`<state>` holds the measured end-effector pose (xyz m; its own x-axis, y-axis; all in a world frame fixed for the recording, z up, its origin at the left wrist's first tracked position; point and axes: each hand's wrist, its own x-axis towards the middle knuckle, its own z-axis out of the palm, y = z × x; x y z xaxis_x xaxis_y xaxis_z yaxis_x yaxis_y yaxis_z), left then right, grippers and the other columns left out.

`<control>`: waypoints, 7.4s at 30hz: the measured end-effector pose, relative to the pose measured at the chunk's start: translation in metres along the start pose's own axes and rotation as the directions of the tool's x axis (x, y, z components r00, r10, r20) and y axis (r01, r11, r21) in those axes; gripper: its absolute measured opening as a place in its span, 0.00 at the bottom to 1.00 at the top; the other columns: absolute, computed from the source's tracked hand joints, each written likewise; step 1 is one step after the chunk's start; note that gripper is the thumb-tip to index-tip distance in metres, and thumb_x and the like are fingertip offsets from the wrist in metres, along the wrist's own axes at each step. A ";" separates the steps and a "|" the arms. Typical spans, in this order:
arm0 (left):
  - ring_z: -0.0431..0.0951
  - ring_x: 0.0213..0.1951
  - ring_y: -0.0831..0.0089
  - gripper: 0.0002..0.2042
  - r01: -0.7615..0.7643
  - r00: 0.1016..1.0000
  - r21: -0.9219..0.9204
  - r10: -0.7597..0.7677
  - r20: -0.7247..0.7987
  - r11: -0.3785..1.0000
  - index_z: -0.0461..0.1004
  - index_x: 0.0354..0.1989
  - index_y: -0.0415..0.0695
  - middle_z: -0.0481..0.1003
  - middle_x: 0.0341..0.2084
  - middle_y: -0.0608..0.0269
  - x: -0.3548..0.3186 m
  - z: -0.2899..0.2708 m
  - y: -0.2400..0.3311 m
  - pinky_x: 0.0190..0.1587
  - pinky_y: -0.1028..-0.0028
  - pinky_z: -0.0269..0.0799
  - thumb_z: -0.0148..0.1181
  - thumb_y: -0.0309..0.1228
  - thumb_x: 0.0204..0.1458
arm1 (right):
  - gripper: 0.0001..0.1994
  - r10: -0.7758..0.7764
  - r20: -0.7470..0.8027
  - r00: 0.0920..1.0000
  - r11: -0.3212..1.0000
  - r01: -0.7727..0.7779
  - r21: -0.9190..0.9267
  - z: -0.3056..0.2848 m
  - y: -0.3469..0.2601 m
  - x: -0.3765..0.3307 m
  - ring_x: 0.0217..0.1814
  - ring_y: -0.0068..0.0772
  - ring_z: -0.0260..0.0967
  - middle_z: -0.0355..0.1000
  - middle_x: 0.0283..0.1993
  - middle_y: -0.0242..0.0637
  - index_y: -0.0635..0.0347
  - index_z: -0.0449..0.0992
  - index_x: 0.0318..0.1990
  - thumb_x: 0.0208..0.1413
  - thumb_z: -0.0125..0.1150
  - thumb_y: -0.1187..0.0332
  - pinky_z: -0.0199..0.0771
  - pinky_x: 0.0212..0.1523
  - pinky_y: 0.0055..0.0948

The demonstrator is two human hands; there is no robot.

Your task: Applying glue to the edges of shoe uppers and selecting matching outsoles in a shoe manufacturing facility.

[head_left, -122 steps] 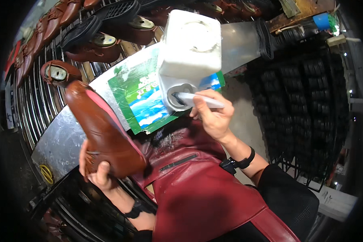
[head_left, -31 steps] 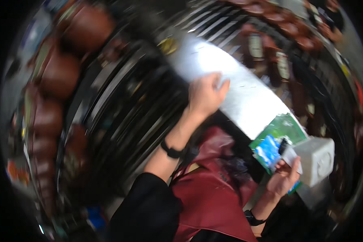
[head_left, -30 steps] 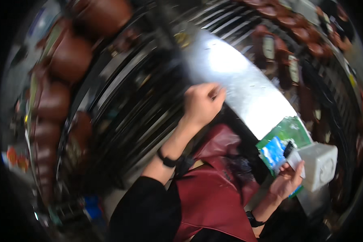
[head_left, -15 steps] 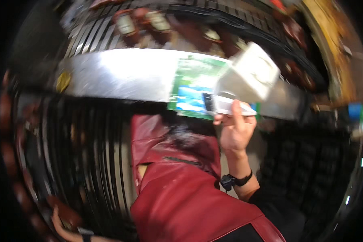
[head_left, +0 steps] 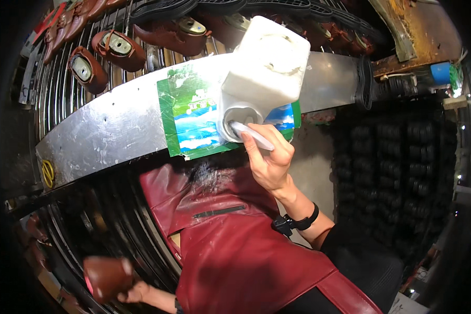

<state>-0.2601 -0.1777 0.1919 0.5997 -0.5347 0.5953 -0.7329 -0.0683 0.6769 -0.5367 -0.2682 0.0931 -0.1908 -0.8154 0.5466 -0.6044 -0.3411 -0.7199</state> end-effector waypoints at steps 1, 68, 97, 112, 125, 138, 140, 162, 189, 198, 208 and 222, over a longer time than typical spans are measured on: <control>0.78 0.60 0.55 0.22 -0.040 0.999 -0.036 0.041 0.008 0.999 0.78 0.60 0.36 0.78 0.57 0.45 0.005 0.017 -0.014 0.64 0.57 0.72 0.60 0.35 0.60 | 0.07 -0.005 0.002 1.000 1.000 0.005 -0.011 0.002 0.003 -0.005 0.29 0.34 0.77 0.80 0.35 0.45 0.71 0.82 0.44 0.61 0.70 0.78 0.74 0.29 0.30; 0.83 0.56 0.50 0.28 -0.246 0.680 -0.209 0.322 0.659 0.947 0.74 0.61 0.35 0.81 0.55 0.46 0.076 0.109 -0.096 0.59 0.60 0.77 0.73 0.20 0.48 | 0.13 -0.442 0.474 0.762 0.691 -0.047 0.721 0.027 -0.136 0.098 0.35 0.46 0.82 0.82 0.39 0.54 0.69 0.81 0.38 0.43 0.71 0.75 0.83 0.37 0.37; 0.76 0.64 0.53 0.42 0.846 0.457 -0.431 -0.011 0.889 0.313 0.67 0.69 0.29 0.73 0.63 0.43 0.002 0.089 -0.133 0.70 0.56 0.68 0.79 0.34 0.45 | 0.12 0.742 0.122 0.659 0.431 -0.609 0.665 0.012 -0.024 0.002 0.22 0.25 0.77 0.78 0.28 0.39 0.70 0.81 0.39 0.70 0.65 0.67 0.75 0.19 0.23; 0.84 0.54 0.53 0.35 0.924 0.328 -0.336 0.073 0.942 0.183 0.75 0.62 0.29 0.80 0.54 0.44 0.004 0.087 -0.110 0.61 0.57 0.79 0.77 0.37 0.47 | 0.07 0.298 0.414 0.860 0.498 -0.510 0.701 0.007 -0.071 0.036 0.25 0.26 0.73 0.80 0.35 0.52 0.74 0.79 0.37 0.60 0.63 0.75 0.73 0.28 0.26; 0.84 0.51 0.62 0.27 0.934 0.325 -0.331 0.067 0.943 0.137 0.68 0.66 0.28 0.80 0.55 0.47 0.016 0.102 -0.114 0.57 0.66 0.80 0.60 0.36 0.64 | 0.06 -0.103 0.598 0.795 0.656 -0.398 0.642 -0.008 -0.120 -0.019 0.35 0.39 0.82 0.82 0.37 0.51 0.74 0.80 0.36 0.51 0.69 0.80 0.82 0.37 0.32; 0.84 0.49 0.67 0.22 0.933 0.342 -0.340 0.003 0.940 0.116 0.70 0.66 0.32 0.80 0.52 0.53 0.027 0.102 -0.102 0.55 0.68 0.80 0.51 0.35 0.70 | 0.12 -0.267 0.530 0.805 0.776 -0.146 0.613 -0.008 -0.132 0.020 0.35 0.39 0.82 0.81 0.37 0.54 0.77 0.79 0.38 0.43 0.67 0.80 0.82 0.35 0.34; 0.84 0.48 0.67 0.22 0.940 0.335 -0.333 -0.018 0.942 0.078 0.70 0.66 0.32 0.80 0.52 0.53 0.027 0.105 -0.102 0.55 0.67 0.80 0.50 0.36 0.70 | 0.12 -0.262 0.535 0.804 0.784 -0.146 0.603 -0.009 -0.125 0.035 0.35 0.39 0.81 0.81 0.38 0.54 0.77 0.79 0.38 0.44 0.67 0.80 0.82 0.36 0.34; 0.84 0.45 0.57 0.20 0.838 0.520 -0.477 -0.121 0.846 0.264 0.73 0.63 0.36 0.81 0.49 0.51 0.013 0.086 -0.069 0.52 0.56 0.80 0.57 0.35 0.68 | 0.18 -0.487 0.408 0.772 0.640 -0.003 0.769 0.015 -0.126 0.114 0.41 0.32 0.81 0.82 0.38 0.48 0.73 0.82 0.38 0.34 0.56 0.80 0.81 0.45 0.31; 0.81 0.58 0.57 0.33 0.734 0.670 -0.663 0.002 0.742 0.147 0.75 0.63 0.32 0.78 0.59 0.47 0.040 0.078 -0.125 0.66 0.58 0.75 0.72 0.35 0.48 | 0.05 0.075 0.437 0.896 0.601 -0.390 0.697 0.048 -0.147 0.102 0.26 0.17 0.75 0.80 0.27 0.33 0.69 0.84 0.38 0.57 0.71 0.76 0.73 0.26 0.19; 0.82 0.56 0.60 0.30 0.785 0.619 -0.612 -0.083 0.781 0.096 0.73 0.64 0.32 0.80 0.56 0.49 0.054 0.092 -0.130 0.62 0.61 0.78 0.69 0.36 0.55 | 0.08 0.302 0.472 0.828 0.464 -0.560 0.686 0.058 -0.130 0.066 0.31 0.38 0.81 0.82 0.36 0.49 0.71 0.78 0.45 0.70 0.60 0.72 0.83 0.32 0.34; 0.85 0.37 0.67 0.13 0.422 0.862 -0.470 -0.182 0.473 0.776 0.84 0.49 0.33 0.85 0.39 0.58 0.246 0.210 -0.148 0.42 0.70 0.81 0.69 0.27 0.58 | 0.10 0.530 0.348 0.773 0.228 -0.526 0.819 0.089 -0.084 0.056 0.31 0.40 0.83 0.81 0.36 0.49 0.70 0.75 0.45 0.72 0.60 0.69 0.87 0.31 0.37; 0.84 0.43 0.38 0.33 0.110 0.984 0.059 -0.117 0.133 0.992 0.71 0.54 0.38 0.83 0.39 0.36 0.199 0.215 -0.167 0.46 0.49 0.79 0.73 0.53 0.51 | 0.14 0.494 0.419 0.762 0.328 -0.610 0.721 0.087 -0.071 0.049 0.29 0.33 0.78 0.79 0.35 0.44 0.66 0.74 0.53 0.75 0.56 0.63 0.79 0.29 0.32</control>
<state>-0.0874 -0.4540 0.1040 0.6332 -0.6304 0.4490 -0.6801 -0.1763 0.7116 -0.4356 -0.3247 0.1337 -0.1194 -0.9857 -0.1187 0.4758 0.0480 -0.8782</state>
